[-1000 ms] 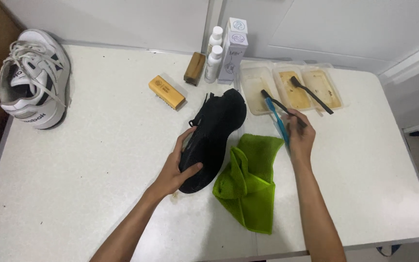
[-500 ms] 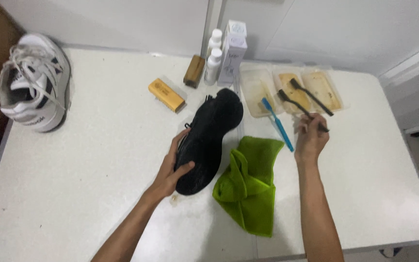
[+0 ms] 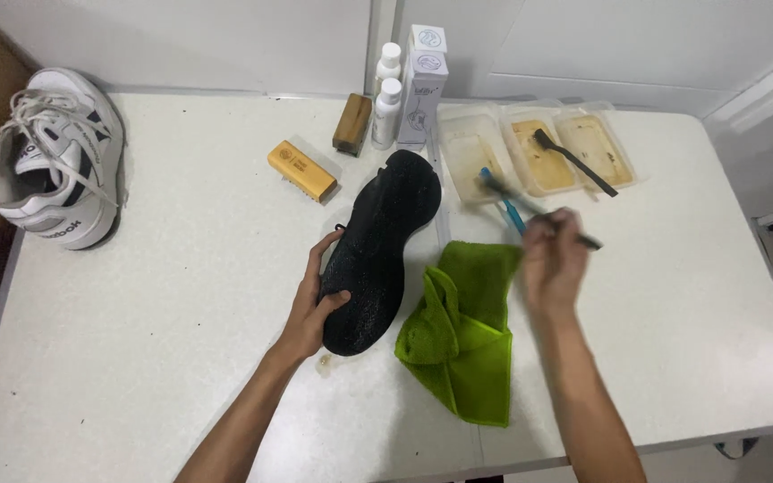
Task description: Cleaning a black sneaker using a cloth, brush, and cleaning solutions
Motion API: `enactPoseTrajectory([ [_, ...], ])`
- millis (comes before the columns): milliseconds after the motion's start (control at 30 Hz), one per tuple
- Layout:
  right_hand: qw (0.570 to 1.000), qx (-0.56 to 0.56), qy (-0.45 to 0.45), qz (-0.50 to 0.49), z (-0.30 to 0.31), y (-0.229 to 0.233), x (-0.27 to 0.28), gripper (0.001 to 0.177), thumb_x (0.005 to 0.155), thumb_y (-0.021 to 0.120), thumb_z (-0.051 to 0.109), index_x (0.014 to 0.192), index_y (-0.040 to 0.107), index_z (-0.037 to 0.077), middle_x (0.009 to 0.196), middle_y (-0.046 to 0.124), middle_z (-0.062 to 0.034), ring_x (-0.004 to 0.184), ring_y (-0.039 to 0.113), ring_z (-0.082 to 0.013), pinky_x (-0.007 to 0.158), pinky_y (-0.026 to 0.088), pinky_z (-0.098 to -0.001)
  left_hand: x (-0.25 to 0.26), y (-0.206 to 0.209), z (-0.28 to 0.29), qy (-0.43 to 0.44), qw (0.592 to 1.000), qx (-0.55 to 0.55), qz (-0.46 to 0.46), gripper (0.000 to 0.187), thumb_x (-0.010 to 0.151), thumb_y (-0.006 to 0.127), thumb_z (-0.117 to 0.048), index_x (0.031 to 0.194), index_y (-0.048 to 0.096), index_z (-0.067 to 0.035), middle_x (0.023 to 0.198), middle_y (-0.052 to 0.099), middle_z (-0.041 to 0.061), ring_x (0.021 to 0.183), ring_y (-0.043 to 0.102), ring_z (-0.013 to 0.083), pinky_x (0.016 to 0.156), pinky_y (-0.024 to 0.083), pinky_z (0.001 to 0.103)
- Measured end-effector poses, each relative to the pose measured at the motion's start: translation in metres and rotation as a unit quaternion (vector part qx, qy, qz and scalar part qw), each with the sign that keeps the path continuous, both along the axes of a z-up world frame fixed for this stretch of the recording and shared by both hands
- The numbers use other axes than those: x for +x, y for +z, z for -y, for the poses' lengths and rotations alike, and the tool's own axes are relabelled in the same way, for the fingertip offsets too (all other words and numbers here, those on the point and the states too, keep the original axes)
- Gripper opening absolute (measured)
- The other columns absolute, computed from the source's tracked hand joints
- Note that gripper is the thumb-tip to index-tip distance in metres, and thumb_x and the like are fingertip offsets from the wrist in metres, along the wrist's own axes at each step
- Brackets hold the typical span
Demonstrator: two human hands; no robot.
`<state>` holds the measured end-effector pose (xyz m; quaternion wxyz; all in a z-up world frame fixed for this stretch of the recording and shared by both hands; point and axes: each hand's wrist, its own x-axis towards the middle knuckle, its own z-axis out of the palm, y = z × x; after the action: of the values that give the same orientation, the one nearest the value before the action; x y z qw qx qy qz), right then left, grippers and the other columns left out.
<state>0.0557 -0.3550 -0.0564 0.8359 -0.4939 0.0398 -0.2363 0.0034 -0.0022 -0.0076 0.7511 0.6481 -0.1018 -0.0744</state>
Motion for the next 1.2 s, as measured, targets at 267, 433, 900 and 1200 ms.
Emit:
enactPoseTrajectory([
  [267,0.972,-0.135,0.193,-0.007,-0.089,-0.014,-0.042,0.041,0.113,0.048,0.031,0.089,0.064,0.001,0.069,0.059,-0.0099,0.060,0.060,-0.0165,0.058,0.051,-0.0289,-0.003,-0.002,-0.001,0.010,0.998,0.058,0.011,0.072,0.090,0.056,-0.034,0.155,0.033,-0.012,0.133,0.061,0.030,0.129,0.053,0.0425,0.102,0.042,0.056],
  [433,0.969,-0.142,0.197,-0.049,-0.085,-0.011,-0.035,0.041,0.114,0.046,0.036,0.091,0.061,0.006,0.078,0.062,-0.0075,0.067,0.064,-0.0154,0.063,0.053,-0.0297,-0.002,0.014,0.003,0.018,0.999,0.047,0.008,0.067,0.092,0.054,-0.030,0.154,0.035,-0.011,0.134,0.061,0.029,0.129,0.054,0.0394,0.104,0.042,0.055],
  [900,0.960,-0.133,0.231,-0.084,-0.087,-0.025,-0.039,0.046,0.113,0.048,0.041,0.086,0.063,0.007,0.084,0.062,-0.0078,0.077,0.064,-0.0171,0.066,0.060,-0.0321,0.002,0.012,0.005,0.028,0.998,0.056,0.029,0.067,0.092,0.050,-0.032,0.152,0.035,-0.006,0.142,0.052,0.030,0.138,0.042,0.0420,0.112,0.031,0.057],
  [1200,0.968,-0.138,0.202,-0.048,-0.093,-0.016,-0.038,0.044,0.116,0.042,0.035,0.085,0.059,0.008,0.081,0.062,-0.0087,0.070,0.063,-0.0148,0.067,0.056,-0.0300,0.000,0.013,0.007,0.031,0.998,0.055,0.006,0.070,0.092,0.051,-0.034,0.155,0.033,-0.008,0.143,0.053,0.028,0.138,0.043,0.0403,0.111,0.033,0.056],
])
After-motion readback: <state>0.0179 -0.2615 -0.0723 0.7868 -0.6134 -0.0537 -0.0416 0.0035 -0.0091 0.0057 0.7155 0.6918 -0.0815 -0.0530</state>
